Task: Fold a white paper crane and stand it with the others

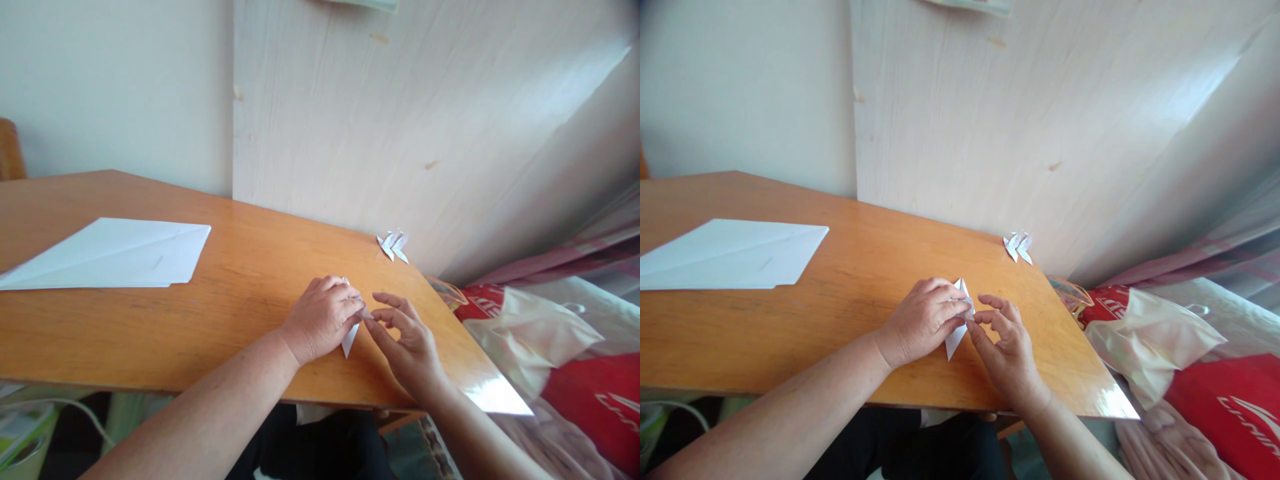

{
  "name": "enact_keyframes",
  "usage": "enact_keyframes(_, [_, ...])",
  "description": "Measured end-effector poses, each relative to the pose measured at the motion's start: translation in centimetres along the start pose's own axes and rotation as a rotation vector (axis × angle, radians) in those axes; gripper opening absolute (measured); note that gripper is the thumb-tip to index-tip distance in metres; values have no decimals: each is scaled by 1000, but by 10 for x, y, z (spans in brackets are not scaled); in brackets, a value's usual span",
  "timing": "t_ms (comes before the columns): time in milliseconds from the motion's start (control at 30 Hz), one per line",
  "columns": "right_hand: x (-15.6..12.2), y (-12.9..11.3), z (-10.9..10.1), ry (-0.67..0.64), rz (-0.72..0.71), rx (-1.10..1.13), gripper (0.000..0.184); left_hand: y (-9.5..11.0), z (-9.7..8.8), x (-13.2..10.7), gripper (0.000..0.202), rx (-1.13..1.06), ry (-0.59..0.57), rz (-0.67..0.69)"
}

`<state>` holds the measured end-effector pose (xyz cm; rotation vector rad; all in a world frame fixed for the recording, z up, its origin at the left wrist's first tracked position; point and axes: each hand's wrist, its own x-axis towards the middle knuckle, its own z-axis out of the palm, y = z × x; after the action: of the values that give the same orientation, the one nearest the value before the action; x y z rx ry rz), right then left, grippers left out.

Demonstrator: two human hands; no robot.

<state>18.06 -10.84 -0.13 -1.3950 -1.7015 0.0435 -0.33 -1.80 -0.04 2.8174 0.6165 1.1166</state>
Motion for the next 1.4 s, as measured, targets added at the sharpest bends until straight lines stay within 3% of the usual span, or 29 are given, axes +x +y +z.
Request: enact_keyframes(1400, [-7,11,11,43,-57,-26,8,-1,1,-1,20,11,-5,22])
